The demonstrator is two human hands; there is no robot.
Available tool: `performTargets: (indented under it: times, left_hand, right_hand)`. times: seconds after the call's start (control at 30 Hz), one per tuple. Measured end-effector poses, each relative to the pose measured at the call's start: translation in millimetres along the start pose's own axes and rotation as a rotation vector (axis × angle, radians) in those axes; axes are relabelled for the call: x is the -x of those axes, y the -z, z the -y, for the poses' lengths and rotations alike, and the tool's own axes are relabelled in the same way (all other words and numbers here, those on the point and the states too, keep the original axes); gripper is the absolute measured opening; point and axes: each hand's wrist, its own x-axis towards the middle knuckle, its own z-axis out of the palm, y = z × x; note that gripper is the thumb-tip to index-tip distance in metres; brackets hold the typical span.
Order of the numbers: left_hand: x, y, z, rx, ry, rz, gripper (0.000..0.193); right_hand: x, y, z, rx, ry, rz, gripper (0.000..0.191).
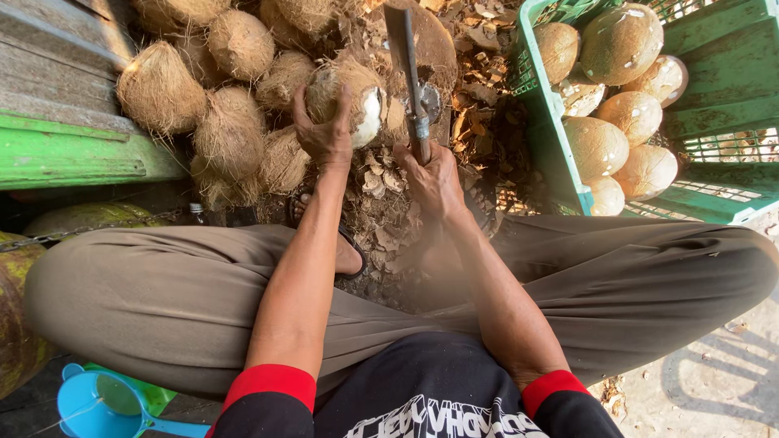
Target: The person sits on the ground and uses a machete to chop and trim the outer husk off coconuts, rotating each coconut by hand to shave the husk evenly. Trimmed coconuts are placed into a green plastic crate beside them, with untrimmed coconuts taken from a pile.
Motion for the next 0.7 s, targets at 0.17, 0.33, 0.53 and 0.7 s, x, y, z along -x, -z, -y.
performTargets:
  times: [0.17, 0.33, 0.53, 0.7]
  left_hand:
    - [-1, 1, 25, -0.314, -0.064, -0.03, 0.089]
    - [-2, 1, 39, -0.376, -0.111, -0.057, 0.091]
    - [1, -2, 34, -0.336, -0.073, -0.005, 0.095]
    - [-9, 6, 28, -0.217, -0.02, 0.001, 0.109]
  right_hand:
    - [-4, -1, -5, 0.09, -0.066, 0.103, 0.045]
    - [8, 1, -3, -0.262, 0.137, -0.033, 0.04]
    - [-9, -16, -21, 0.212, -0.204, 0.081, 0.032]
    - [-21, -7, -40, 0.238, -0.213, 0.121, 0.044]
